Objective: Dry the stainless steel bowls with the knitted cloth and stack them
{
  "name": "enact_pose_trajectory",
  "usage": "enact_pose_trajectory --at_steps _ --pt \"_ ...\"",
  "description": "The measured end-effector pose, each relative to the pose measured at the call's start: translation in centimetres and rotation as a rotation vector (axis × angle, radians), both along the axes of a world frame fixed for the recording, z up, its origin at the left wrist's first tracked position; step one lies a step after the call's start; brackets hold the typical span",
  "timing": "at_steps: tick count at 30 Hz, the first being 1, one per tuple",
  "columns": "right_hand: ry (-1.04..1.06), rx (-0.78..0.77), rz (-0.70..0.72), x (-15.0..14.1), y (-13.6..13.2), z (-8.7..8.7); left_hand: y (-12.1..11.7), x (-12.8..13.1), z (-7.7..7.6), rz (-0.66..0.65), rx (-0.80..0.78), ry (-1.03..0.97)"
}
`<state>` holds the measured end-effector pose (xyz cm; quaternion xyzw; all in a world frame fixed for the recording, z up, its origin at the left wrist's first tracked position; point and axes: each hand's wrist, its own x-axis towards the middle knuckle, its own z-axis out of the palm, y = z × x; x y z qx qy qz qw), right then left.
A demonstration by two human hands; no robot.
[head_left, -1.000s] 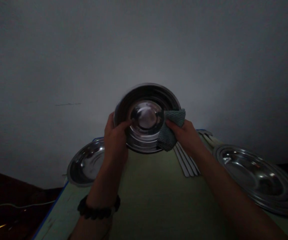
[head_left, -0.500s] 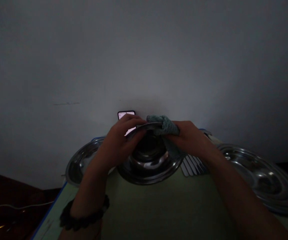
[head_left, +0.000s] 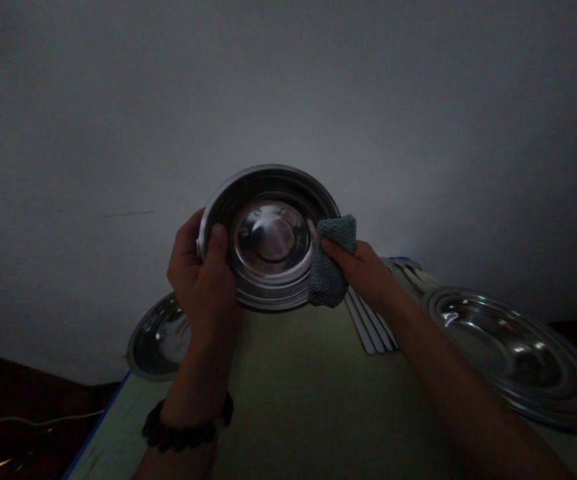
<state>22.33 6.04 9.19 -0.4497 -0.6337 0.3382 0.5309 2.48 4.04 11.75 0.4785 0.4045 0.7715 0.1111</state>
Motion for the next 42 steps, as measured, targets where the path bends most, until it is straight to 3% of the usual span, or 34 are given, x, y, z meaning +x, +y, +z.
enact_pose_trajectory --at_steps 4,9,14,23,28,31,35,38,42 --pt "-0.035 0.027 -0.056 1.1 0.1 0.3 -0.1 0.4 0.3 -0.129 -0.147 0.034" --pt "-0.39 0.188 -0.09 3.0 -1.3 2.3 -0.6 0.2 1.0 -0.213 -0.316 0.331" --pt "-0.6 0.267 -0.041 2.5 -2.6 3.3 -1.2 0.4 1.5 -0.27 -0.352 0.607" --pt "-0.768 0.277 -0.139 0.4 -3.2 2.9 -1.7 0.6 1.2 -0.415 -0.357 0.734" --pt "-0.568 0.313 -0.18 0.7 -2.2 2.3 -1.8 0.1 1.9 -0.442 -0.237 0.522" --pt "-0.332 0.296 -0.25 0.1 -1.8 1.8 -1.8 -0.1 2.4 -0.346 -0.152 0.165" --pt "-0.024 0.134 -0.213 -1.6 -1.7 1.0 -1.2 0.3 2.1 -0.236 -0.078 -0.273" --pt "0.001 0.101 -0.189 -1.5 -1.5 0.9 -0.7 0.6 1.3 -0.307 -0.201 -0.317" --pt "-0.13 0.174 -0.194 0.9 -1.2 1.7 -0.5 0.5 0.9 -0.245 -0.223 -0.062"
